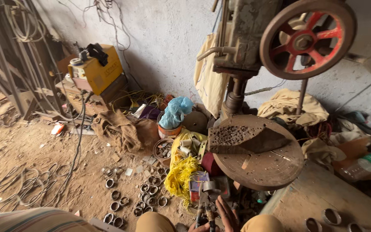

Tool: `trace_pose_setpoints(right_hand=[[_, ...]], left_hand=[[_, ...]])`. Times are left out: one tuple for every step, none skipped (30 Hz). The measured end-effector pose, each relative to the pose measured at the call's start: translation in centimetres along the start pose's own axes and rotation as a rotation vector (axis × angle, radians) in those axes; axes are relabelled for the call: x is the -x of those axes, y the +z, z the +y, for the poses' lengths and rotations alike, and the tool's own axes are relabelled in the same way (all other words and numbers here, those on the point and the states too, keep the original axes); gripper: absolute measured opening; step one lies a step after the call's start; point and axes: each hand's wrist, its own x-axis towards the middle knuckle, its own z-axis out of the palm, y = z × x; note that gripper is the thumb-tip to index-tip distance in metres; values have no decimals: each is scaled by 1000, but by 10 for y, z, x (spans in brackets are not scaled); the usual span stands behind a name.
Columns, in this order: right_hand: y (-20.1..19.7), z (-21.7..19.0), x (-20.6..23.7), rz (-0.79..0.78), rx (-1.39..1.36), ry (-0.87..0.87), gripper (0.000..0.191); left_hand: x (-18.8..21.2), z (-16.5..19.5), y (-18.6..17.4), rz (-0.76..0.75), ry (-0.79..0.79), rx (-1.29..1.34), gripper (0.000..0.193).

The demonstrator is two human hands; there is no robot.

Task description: The person holds a metal ring with pliers and positions it under a drill press. They rotate the handwheel to lower the drill bit and drill into the metal ring, then raise the wheel to retract the bit. The person repeats this process on the same ring.

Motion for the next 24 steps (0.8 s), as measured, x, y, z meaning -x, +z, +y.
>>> trace_pose_setpoints(right_hand=[[-2,-1,0,1,-1,-1,88],[-4,-2,0,4,-6,2,88],[-5,-4,1,6,-8,3,88],[-7,-5,2,7,-8,7,88],[-7,-6,2,8,-11,9,87],[-8,-8,3,10,-14,8,87],[-7,-8,3,12,-19,10,87],[-7,-9,2,16,-25,8,87],[-7,-10,1,20,-32,7,87],[-6,-12,0,23,-35,9,86],[-7,-13,-1,31,-40,9,86],[-8,-15,-3,38,-50,12,86],[-10,-17,-6,48,-59,14,86],[-14,-19,-10,59,-71,14,86],[-19,-21,-15,85,-94,18,85],[-25,-22,-22,120,-115,25,85],[-31,-25,-28,145,-133,38,85],[-40,-25,-37,191,-165,54,85],[-47,-27,-45,243,-195,67,85],[-55,-30,-52,294,-224,84,85],[-63,-30,-60,332,-254,96,85],[-68,-34,-63,359,-278,93,84],[-72,-38,-66,386,-310,110,84],[-72,-43,-66,379,-335,107,84]], left_hand=[[-1,-1,1,-1,0,-4,49],[-1,-1,0,1,0,-8,49],[0,-3,-1,0,-3,-8,49],[-1,-4,-1,0,-6,-9,49],[-1,-5,-2,0,-8,-12,49],[-2,-5,-3,1,-8,-13,48],[-2,-4,-4,4,-7,-16,48],[-3,-4,-4,2,-9,-16,48],[-4,-4,-4,-1,-9,-17,48],[-4,-4,-4,-3,-10,-21,48],[-4,-3,-4,-4,-11,-22,47],[-3,-3,-4,-2,-7,-20,47],[-3,-3,-3,-5,-8,-22,47],[-2,-3,-3,-6,-7,-24,47],[-1,-4,-3,-9,-8,-22,47],[-1,-3,-3,-8,-11,-23,47],[0,-4,-3,-9,-11,-25,46],[1,-4,-3,-8,-12,-27,46],[2,-4,-3,-7,-12,-27,46],[3,-4,-3,-9,-11,-29,46],[3,-4,-2,-10,-12,-24,46],[5,-4,-1,-9,-14,-23,46],[5,-3,0,-8,-12,-19,45],[6,-3,0,-8,-10,-15,45]])
